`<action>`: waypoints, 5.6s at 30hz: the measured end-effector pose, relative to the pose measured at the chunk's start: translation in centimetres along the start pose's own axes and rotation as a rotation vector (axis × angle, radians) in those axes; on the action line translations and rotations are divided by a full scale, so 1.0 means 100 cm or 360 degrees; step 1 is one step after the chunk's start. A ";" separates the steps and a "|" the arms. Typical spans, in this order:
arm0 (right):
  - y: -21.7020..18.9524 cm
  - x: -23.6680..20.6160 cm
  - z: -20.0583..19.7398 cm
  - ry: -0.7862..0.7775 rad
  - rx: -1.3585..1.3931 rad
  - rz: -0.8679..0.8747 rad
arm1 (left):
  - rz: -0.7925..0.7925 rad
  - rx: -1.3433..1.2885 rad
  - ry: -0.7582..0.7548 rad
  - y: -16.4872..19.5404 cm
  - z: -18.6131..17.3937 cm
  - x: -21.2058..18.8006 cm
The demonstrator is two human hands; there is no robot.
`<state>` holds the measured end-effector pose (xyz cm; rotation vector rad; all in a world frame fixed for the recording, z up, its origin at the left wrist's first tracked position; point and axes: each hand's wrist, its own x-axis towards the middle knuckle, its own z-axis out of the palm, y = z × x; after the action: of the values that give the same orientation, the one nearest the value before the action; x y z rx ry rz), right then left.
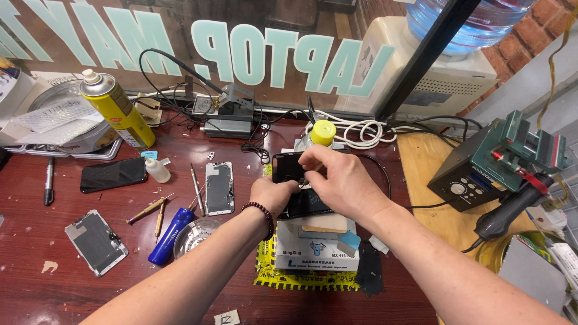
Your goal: The person repairs a disassembled smartphone at a workbench. They pry at the phone's internal components with a small tool, pick up small parts, dip a component into a bowl of liquid, clean a part, then press the phone closed and handle the assembled phone.
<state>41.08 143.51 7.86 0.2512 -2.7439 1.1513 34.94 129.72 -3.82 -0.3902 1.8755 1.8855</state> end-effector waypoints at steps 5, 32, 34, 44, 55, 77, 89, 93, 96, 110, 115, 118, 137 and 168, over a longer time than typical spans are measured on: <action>0.006 -0.001 0.003 0.0103 0.0012 0.0127 | -0.0040 -0.0018 0.0011 0.002 0.000 -0.001; 0.039 -0.036 -0.019 0.0462 0.1455 0.0936 | 0.0318 0.0294 -0.0005 0.014 -0.043 -0.061; 0.038 -0.038 -0.019 0.0439 0.1512 0.0960 | 0.0271 0.0230 -0.0128 0.014 -0.037 -0.066; 0.038 -0.046 -0.023 0.0438 0.1680 0.1013 | 0.0330 0.0255 -0.0306 0.014 -0.010 -0.067; 0.034 -0.058 -0.024 0.0357 0.1625 0.1056 | 0.0582 0.0376 -0.0296 0.008 0.000 -0.075; 0.088 -0.080 -0.048 0.0647 0.1278 0.0970 | 0.1064 0.1747 -0.0109 0.002 0.034 -0.112; 0.087 -0.078 -0.051 0.0642 0.1306 0.0906 | 0.0905 0.1706 -0.0097 0.003 0.034 -0.115; 0.083 -0.072 -0.052 0.0700 0.1325 0.0819 | 0.0939 0.1696 -0.0061 0.007 0.027 -0.120; 0.078 -0.068 -0.050 0.0736 0.0903 0.0725 | 0.0854 0.1562 0.0015 0.009 0.021 -0.121; 0.069 -0.056 -0.035 0.0583 0.0374 0.0334 | 0.0395 0.0731 0.0464 0.002 -0.011 -0.034; 0.064 -0.055 -0.035 0.0533 0.0349 0.0379 | 0.0051 0.0451 0.0163 0.007 0.000 -0.027; 0.062 -0.056 -0.037 0.0485 0.0329 0.0419 | 0.0109 0.0392 0.0152 0.010 0.006 -0.028; 0.066 -0.055 -0.036 0.0547 0.0230 0.0364 | 0.0169 0.0327 0.0074 0.014 0.014 -0.019; 0.039 -0.044 -0.038 0.0350 -0.0568 -0.0159 | 0.0121 0.0207 0.0064 0.012 0.014 -0.016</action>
<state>44.80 149.33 6.94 0.1988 -2.6428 0.6076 35.91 130.92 -1.95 -0.3205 2.0532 1.8038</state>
